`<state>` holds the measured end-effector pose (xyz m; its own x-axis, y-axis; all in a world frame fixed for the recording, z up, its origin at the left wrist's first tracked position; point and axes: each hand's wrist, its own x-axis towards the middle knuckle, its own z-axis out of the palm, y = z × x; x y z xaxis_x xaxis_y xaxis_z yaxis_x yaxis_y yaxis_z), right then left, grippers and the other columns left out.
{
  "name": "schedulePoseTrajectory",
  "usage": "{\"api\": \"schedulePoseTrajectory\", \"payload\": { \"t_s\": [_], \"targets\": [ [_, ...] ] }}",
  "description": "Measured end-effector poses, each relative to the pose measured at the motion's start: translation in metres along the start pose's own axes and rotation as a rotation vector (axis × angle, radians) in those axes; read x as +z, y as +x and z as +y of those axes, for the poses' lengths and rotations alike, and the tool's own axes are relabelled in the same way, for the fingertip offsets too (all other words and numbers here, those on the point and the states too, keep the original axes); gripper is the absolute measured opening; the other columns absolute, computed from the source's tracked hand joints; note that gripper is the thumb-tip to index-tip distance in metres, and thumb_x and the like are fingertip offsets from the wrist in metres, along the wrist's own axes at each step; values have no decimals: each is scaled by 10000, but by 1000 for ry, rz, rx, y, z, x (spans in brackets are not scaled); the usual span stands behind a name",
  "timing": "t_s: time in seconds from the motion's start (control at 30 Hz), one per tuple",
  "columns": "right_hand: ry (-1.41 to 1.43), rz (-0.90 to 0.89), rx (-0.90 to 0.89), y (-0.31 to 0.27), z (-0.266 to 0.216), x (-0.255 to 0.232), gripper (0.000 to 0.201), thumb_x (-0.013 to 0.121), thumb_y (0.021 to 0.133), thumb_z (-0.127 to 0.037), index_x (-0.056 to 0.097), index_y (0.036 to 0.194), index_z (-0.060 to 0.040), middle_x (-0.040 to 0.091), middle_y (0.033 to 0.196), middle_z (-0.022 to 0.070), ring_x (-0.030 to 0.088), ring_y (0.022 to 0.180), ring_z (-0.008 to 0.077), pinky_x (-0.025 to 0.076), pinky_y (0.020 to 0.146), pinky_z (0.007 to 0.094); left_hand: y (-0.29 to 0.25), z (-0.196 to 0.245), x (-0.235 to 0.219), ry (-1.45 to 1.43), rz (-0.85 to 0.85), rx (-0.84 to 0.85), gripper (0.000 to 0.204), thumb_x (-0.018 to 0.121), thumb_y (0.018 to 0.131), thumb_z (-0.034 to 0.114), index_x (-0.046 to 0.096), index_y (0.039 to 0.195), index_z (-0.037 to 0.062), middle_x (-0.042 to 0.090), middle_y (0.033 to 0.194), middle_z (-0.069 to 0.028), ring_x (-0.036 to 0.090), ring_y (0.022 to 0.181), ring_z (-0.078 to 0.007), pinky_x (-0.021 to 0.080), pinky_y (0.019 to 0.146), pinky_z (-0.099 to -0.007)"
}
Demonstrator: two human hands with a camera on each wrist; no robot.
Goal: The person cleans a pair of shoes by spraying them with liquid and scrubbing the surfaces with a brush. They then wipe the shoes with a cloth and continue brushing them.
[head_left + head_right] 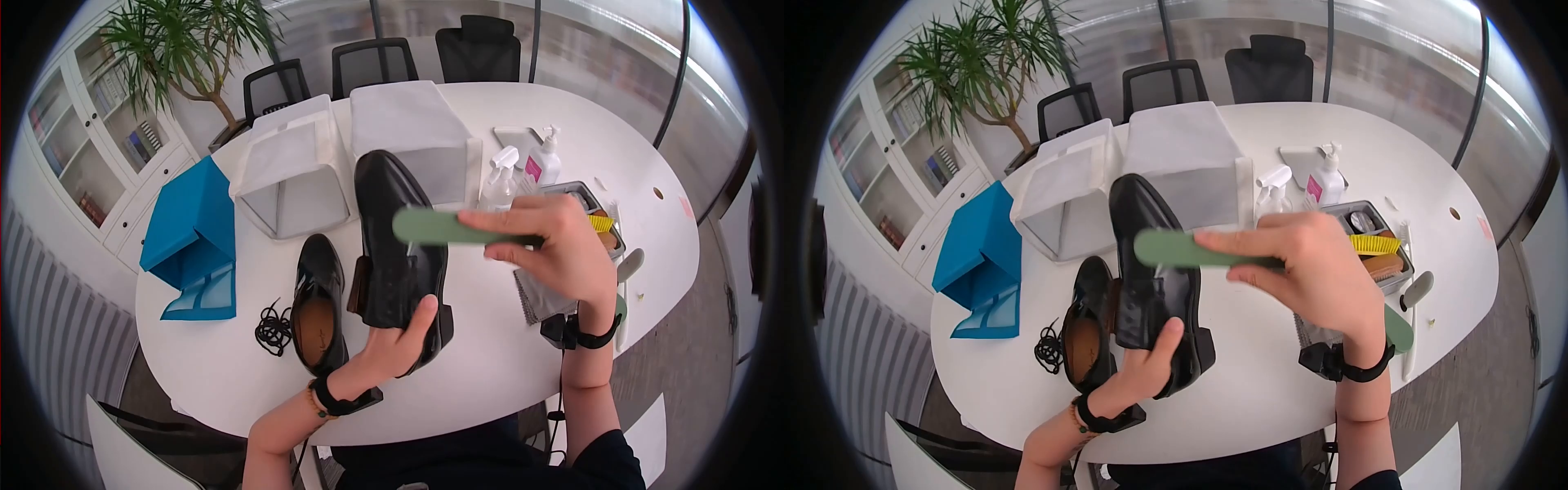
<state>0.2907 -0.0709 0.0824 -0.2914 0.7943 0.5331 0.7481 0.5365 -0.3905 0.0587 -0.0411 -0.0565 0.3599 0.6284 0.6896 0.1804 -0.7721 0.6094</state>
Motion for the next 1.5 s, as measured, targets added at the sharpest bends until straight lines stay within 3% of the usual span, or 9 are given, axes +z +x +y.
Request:
{"api": "schedulePoseTrajectory", "payload": {
  "t_s": [0.07,0.27,0.47,0.57,0.8,1.0,1.2,1.33,1.5],
  "targets": [
    [-49,50,26,1,-3,-3,511,816,768,-106,741,1260,-219,570,656,89,522,576,245,415,566,370,-3,4,-11,-612,-97,-422,408,552,1045,190,509,1362,-63,602,1294,-141,584,1111,-256,460,989,-399],
    [292,-280,-112,-6,-9,-17,510,817,780,-99,730,1278,-166,673,739,96,571,617,241,438,575,346,-2,6,-40,-1374,-117,-312,840,314,1038,655,311,1541,-17,427,1550,-129,462,1398,-259,361,1177,-439],
    [149,106,-89,-4,-26,1,455,826,810,-180,744,1253,-114,566,660,50,509,541,205,367,532,320,10,20,-63,-1145,142,-298,809,219,1064,626,347,1522,-29,478,1512,-147,465,1398,-271,357,1180,-443],
    [270,-397,-221,-12,-26,-4,484,790,818,-195,728,1293,-261,512,615,23,516,540,242,406,497,363,20,18,-72,-1520,-1,-64,779,215,1076,600,353,1521,-24,479,1510,-157,488,1379,-285,358,1179,-451],
    [156,8,-137,-10,-40,4,424,807,827,-284,765,1234,-173,538,627,37,505,529,157,349,486,309,24,34,-87,-1505,160,-127,758,267,1078,586,383,1505,-29,489,1499,-167,497,1370,-301,373,1171,-461],
    [193,-451,-335,-20,-46,-4,363,789,832,-343,791,1183,-251,481,596,-34,429,421,99,274,422,318,28,49,-87,-1574,136,-168,755,265,1077,593,405,1497,-18,516,1476,-162,522,1347,-304,396,1157,-463],
    [130,160,-187,-19,-48,10,463,809,748,-312,782,1204,-237,462,596,-26,391,449,122,270,446,303,20,68,-91,-1451,317,-382,782,330,1039,658,538,1413,4,578,1421,-150,584,1283,-289,455,1114,-429],
    [190,88,-206,-22,-49,10,449,805,714,-370,811,1133,-208,453,569,-28,385,463,108,228,467,298,25,63,-86,-1700,35,-5,812,230,1057,643,337,1546,3,460,1530,-157,479,1388,-308,337,1194,-451],
    [257,169,-223,-21,-43,17,459,801,681,-406,825,1083,-185,444,559,-34,385,459,108,225,464,286,23,82,-93,-1679,137,-250,788,322,1038,662,489,1462,18,572,1425,-145,589,1282,-272,463,1116,-421]
  ]
}}
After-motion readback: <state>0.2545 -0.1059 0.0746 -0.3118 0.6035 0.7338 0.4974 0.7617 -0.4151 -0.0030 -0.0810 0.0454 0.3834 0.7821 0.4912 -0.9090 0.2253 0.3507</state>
